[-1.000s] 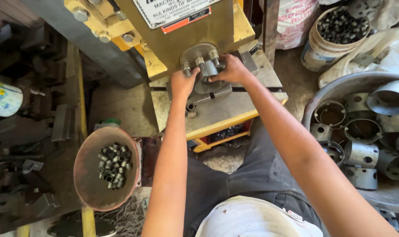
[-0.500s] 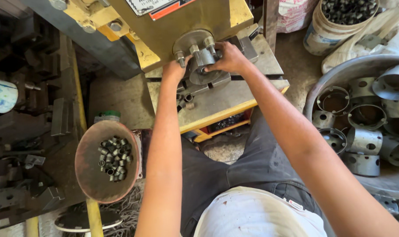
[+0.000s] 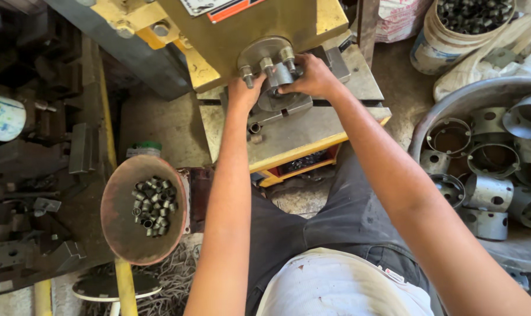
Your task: The person places a metal component into a press machine, operates the machine with their hands, and then removes the component to place it into a large bucket. The person repeats this process with several metal components, picking them from a small bowl and placing the finished ones into the bucket.
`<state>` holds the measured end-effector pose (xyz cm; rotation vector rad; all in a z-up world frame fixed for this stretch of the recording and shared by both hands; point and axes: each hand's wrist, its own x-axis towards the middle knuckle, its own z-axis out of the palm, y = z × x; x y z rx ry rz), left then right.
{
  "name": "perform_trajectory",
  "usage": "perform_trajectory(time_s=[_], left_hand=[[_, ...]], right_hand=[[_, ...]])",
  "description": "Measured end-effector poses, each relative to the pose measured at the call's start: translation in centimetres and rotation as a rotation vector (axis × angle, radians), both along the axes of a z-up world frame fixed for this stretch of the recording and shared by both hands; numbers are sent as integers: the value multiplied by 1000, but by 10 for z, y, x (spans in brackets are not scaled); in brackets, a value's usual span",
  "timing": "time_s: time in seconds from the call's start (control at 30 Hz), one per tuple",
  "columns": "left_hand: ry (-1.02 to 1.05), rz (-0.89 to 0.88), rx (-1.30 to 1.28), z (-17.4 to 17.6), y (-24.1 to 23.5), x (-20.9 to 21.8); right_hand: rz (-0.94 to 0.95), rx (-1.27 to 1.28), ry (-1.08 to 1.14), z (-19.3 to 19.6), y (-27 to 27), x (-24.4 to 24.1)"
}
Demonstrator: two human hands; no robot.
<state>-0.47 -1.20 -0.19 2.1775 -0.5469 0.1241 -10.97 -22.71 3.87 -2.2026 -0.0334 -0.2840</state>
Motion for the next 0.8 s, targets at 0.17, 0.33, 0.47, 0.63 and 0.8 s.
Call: perform_trajectory(time_s=[0.17,0.33,0.47,0.63,0.8], left_hand=[[159,79,131,-24,5,26],[54,358,-567,-31,66,-7],[-145,296,-596,-41,139,-83],[-69,436,-65,-74,146,-144],[-25,442,119,-75,130,-140]], right_hand=[[-26,8,52,6,4,-6],[-56,-8,-70,3,7,-13],[-95,-34,-44,-5,12,-18],[-137,-27,5,-17,12,-8],[-128,2,89,-24,12,-9]])
